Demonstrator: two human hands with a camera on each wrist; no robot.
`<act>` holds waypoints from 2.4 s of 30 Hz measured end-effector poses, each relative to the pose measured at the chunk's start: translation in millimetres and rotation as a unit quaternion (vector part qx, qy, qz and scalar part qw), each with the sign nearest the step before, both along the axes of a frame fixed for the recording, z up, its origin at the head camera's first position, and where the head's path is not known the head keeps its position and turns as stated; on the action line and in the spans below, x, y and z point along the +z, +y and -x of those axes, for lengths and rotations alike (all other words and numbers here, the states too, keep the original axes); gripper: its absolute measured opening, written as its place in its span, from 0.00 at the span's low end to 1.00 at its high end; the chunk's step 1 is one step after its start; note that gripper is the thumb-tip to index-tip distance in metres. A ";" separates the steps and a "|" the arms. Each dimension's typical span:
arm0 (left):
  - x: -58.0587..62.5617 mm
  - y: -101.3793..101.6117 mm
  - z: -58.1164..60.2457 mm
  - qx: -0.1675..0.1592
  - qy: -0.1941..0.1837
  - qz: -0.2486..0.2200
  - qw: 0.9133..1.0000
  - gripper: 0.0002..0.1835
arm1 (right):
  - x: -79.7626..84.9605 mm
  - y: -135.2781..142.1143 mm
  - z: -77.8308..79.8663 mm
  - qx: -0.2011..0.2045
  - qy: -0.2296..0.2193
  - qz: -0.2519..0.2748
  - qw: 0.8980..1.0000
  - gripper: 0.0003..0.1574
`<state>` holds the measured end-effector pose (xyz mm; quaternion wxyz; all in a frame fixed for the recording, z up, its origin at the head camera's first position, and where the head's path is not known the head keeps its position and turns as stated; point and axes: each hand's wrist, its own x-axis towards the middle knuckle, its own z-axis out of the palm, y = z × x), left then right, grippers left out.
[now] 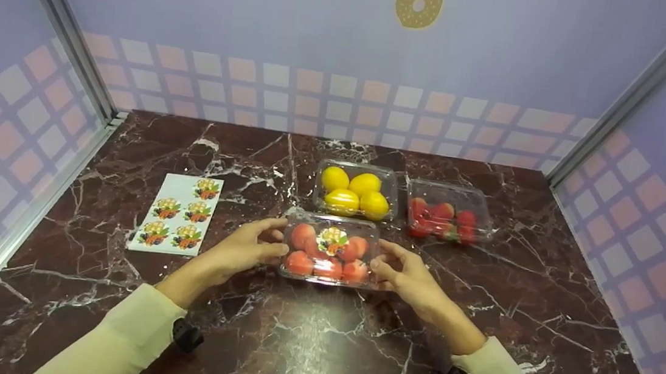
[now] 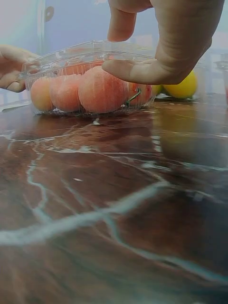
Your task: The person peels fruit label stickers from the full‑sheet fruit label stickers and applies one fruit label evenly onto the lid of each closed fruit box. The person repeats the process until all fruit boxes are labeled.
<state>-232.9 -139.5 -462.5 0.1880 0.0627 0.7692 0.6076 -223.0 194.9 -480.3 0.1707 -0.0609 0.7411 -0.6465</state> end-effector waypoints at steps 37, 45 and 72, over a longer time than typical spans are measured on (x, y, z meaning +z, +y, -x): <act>32.4 -107.7 24.8 -0.055 -0.014 0.104 0.993 0.40 | 19.7 -112.3 36.9 0.066 0.138 -0.214 0.965 0.43; 34.7 -120.5 34.8 -0.048 -0.034 0.106 0.993 0.41 | 23.1 -131.5 48.0 0.050 0.207 -0.276 0.937 0.36; 22.6 -111.5 70.2 0.098 0.025 0.121 0.987 0.32 | 31.0 -176.7 91.8 -0.044 0.263 -0.480 0.836 0.19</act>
